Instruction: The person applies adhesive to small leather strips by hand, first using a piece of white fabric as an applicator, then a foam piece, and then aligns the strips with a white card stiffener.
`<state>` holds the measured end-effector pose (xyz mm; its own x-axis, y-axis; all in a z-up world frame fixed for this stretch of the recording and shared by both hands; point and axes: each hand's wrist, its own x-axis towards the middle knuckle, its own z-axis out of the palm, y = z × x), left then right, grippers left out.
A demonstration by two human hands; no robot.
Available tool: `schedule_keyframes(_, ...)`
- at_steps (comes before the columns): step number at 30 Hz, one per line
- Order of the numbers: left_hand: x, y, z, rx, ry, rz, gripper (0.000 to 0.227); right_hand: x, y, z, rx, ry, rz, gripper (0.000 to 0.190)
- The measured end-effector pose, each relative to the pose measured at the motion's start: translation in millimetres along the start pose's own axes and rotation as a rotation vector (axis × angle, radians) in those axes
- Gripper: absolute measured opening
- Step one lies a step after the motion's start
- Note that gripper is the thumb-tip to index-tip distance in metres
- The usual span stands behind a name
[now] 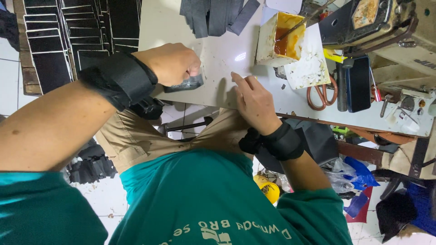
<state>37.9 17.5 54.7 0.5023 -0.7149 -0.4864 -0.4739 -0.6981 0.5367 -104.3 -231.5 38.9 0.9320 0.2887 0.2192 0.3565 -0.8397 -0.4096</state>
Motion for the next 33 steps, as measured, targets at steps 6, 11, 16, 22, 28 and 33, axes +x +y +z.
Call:
schedule_keyframes(6, 9.6, -10.6, 10.6, -0.038, 0.097, 0.07, 0.021, -6.8, -3.2, 6.0, -0.065, -0.041, -0.077, 0.067)
schedule_keyframes(11, 9.7, -8.9, 12.1, -0.025, 0.126, 0.051, 0.016, -8.4, -1.6, 11.2, -0.181, -0.103, -0.098, 0.058)
schedule_keyframes(16, 5.7, -9.2, 13.5, 0.001, 0.168, 0.098, 0.017, -11.6, -3.5, 9.3, -0.269, -0.094, -0.104, 0.063)
schedule_keyframes(22, -2.9, -12.9, 19.6, -0.033, 0.216, 0.083, 0.017, -23.0, -6.4, 9.6, -0.305, -0.066, -0.162, 0.058)
schedule_keyframes(28, -20.8, -14.4, 20.6, -0.046, 0.355, 0.132, 0.018, -24.7, -2.5, 15.9, -0.335, -0.043, -0.176, 0.052)
schedule_keyframes(33, -37.9, -18.2, 19.4, -0.104, 0.413, 0.145, 0.018, -14.4, -3.1, 18.0, -0.372, -0.062, -0.128, 0.066)
